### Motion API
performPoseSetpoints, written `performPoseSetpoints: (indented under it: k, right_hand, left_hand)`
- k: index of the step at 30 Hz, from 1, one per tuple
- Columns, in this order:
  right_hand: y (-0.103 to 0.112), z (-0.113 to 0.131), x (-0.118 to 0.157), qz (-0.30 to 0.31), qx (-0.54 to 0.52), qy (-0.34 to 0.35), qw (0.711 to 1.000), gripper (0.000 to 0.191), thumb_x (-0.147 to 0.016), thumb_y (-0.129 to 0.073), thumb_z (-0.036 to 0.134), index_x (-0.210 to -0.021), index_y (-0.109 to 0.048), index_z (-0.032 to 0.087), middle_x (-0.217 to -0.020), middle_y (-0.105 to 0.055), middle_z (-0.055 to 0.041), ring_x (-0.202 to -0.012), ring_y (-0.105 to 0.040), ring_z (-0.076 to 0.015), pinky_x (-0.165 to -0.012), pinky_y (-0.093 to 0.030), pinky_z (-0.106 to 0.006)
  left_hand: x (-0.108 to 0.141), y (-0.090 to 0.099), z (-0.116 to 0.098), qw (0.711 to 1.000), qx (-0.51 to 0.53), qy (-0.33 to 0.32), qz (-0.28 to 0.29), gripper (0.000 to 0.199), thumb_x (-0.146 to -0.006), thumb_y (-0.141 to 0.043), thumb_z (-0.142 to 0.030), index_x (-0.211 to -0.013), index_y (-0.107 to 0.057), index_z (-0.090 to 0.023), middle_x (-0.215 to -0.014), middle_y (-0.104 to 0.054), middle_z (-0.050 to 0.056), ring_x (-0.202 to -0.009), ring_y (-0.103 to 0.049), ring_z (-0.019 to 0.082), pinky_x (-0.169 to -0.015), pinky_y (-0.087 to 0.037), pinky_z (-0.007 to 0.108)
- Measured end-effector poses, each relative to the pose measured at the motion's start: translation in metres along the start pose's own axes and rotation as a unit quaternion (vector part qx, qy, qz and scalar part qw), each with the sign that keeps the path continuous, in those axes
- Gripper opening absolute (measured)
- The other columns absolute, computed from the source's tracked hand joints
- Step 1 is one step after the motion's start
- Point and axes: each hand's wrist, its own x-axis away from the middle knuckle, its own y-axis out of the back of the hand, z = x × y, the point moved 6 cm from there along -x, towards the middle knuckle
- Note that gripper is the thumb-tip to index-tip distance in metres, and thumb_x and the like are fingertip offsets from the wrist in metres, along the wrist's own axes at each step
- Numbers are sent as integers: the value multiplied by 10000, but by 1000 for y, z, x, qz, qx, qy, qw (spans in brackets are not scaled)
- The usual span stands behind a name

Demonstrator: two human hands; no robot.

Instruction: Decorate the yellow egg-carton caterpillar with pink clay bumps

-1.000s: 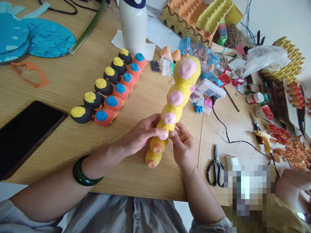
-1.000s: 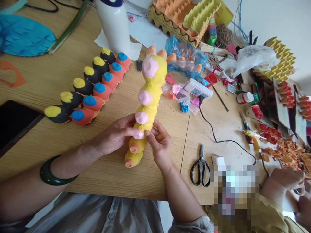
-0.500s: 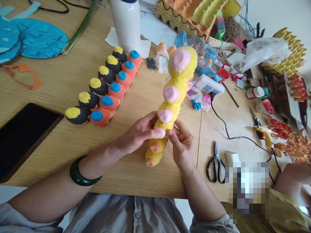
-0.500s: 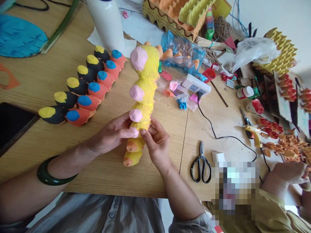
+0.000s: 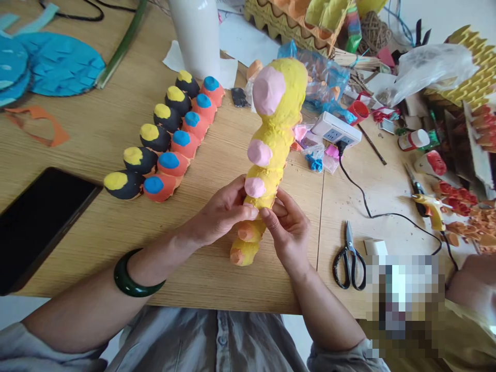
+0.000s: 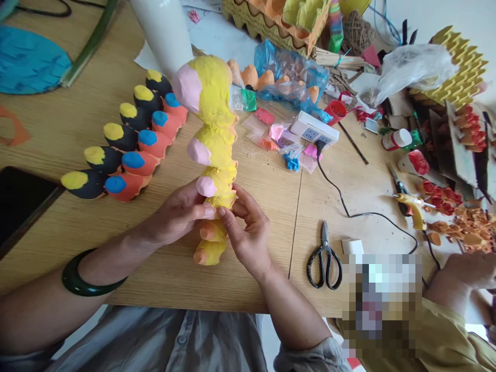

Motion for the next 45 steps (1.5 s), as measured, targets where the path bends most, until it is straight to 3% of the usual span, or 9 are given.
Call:
performPoseSetpoints:
  k: [3, 8, 15, 22, 30, 34, 41, 45]
  right_hand:
    - [-1, 0, -1, 11, -11, 1, 1000, 514, -938, -795, 469, -1407, -657, 311, -1065, -868, -40, -1027, -825, -244, -980, -655, -459]
    - [-1, 0, -2, 14, -18, -3, 1000, 504, -942, -790, 463, -1408, -656, 323, -1086, -863, -37, -1049, -820, -252, -960, -661, -460]
    - [-1, 0, -1, 17, -24, -11, 1000, 516, -941, -792, 462, -1416, -655, 315, -1111, -861, -45, -1044, -819, -248, -968, -653, -453]
    - [-1, 0, -3, 13, -31, -13, 999, 499, -925, -812, 445, -1386, -677, 311, -1085, -866, -42, -1020, -823, -241, -960, -657, -447]
    - [-2, 2, 1, 24, -2, 5, 1000, 497, -971, -764, 434, -1443, -656, 322, -1066, -866, -32, -1024, -819, -229, -1012, -629, -453]
    - [-3, 3, 2, 29, 7, 3, 1000, 521, -969, -759, 462, -1458, -648, 320, -1084, -863, -38, -1059, -811, -237, -1048, -613, -472]
    - [-2, -2, -3, 17, -10, -40, 999, 551, -914, -810, 491, -1412, -684, 291, -944, -850, -17, -912, -797, -209, -856, -638, -374]
    - [-3, -2, -4, 16, -19, -71, 997, 561, -903, -813, 508, -1407, -690, 294, -903, -836, -5, -832, -774, -204, -783, -626, -359]
  left_hand:
    - [0, -1, -4, 1000, 5, 10, -5, 304, -862, -728, -282, -1158, -661, -273, -1140, -657, 20, -1064, -591, 214, -880, -536, 329]
    - [-1, -7, -11, 997, 72, 23, 8, 302, -765, -761, -288, -1059, -700, -265, -970, -651, 10, -950, -590, 214, -775, -502, 317]
    - [0, -2, -2, 997, 55, 45, -28, 176, -869, -704, -352, -1027, -695, -276, -817, -573, -7, -772, -530, 183, -729, -464, 335]
    - [-3, -5, -10, 997, 67, 29, -10, 220, -827, -777, -298, -1024, -684, -266, -798, -550, -33, -693, -466, 132, -650, -458, 280]
    - [-1, -6, -9, 995, 71, 55, -43, 214, -772, -760, -275, -968, -679, -241, -818, -560, -17, -714, -466, 139, -624, -445, 267]
    - [0, -6, -12, 996, 48, 57, -47, 297, -775, -785, -320, -1046, -677, -262, -814, -549, -26, -684, -436, 137, -613, -433, 279]
    - [-3, -4, -10, 998, 30, 48, -27, 413, -743, -818, -304, -1118, -651, -256, -988, -636, -2, -926, -571, 190, -798, -509, 316]
    - [-3, -4, -7, 998, 40, 53, -22, 394, -755, -804, -296, -1120, -658, -266, -1013, -642, 1, -936, -573, 195, -799, -506, 325]
